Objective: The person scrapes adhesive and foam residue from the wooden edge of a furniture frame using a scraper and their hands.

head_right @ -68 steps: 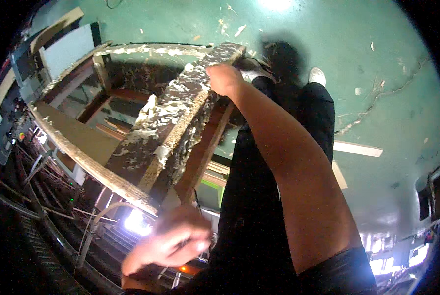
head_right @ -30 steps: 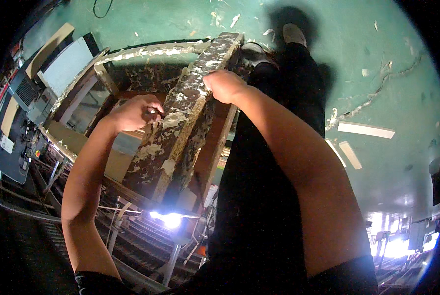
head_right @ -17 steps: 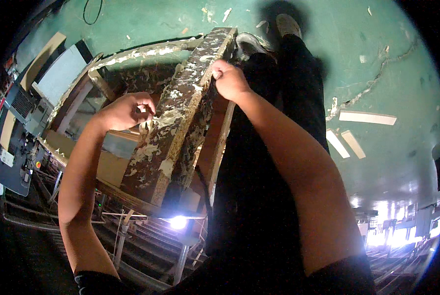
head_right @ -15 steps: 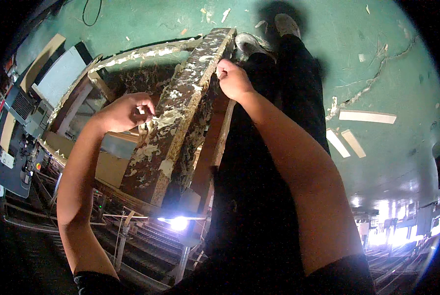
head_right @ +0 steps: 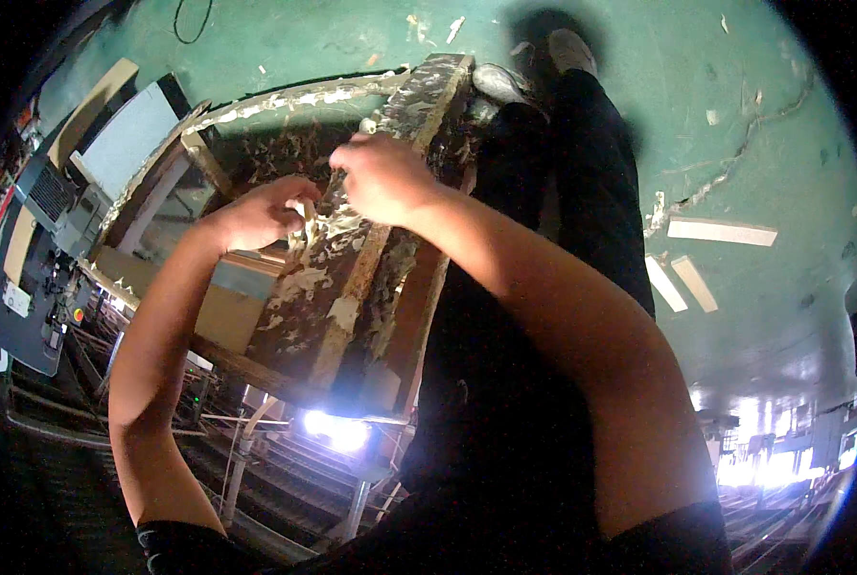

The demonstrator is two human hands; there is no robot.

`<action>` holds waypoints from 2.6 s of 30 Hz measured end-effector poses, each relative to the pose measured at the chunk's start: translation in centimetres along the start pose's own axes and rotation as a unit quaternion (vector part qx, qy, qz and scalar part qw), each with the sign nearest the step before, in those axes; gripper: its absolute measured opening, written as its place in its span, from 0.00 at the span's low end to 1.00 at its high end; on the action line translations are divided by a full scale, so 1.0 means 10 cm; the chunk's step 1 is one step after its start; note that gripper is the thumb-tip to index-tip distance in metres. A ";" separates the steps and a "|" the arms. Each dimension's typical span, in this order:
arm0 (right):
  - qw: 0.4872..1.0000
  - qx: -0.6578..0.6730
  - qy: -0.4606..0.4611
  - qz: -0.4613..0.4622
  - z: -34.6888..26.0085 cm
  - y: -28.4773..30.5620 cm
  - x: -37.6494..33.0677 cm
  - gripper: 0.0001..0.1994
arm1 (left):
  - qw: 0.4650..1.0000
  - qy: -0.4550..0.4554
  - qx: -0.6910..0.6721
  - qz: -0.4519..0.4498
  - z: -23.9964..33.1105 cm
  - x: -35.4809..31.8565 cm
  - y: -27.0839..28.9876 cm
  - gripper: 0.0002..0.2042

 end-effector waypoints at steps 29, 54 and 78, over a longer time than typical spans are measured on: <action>0.853 -0.204 0.063 -0.476 -0.94 -0.66 0.39 0.20 | 0.997 -0.038 0.004 -0.073 -0.08 -0.49 0.02 0.15; 0.914 -0.159 0.297 -0.226 -0.87 -0.35 -0.10 0.08 | 0.988 -0.020 -0.085 0.131 -0.11 -0.54 -0.02 0.06; 0.971 -0.064 0.173 -0.155 -0.70 -0.23 -0.09 0.05 | 0.976 -0.076 -0.072 0.192 0.03 -0.51 0.09 0.08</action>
Point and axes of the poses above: each hand's wrist, its own x-axis towards the middle knuckle, its own y-axis out of the back of the hand, z = x × y, the point moved 7 cm from there along x, towards the middle knuckle, and after that the axes turned 12 degrees about z, right-handed, at the moved point
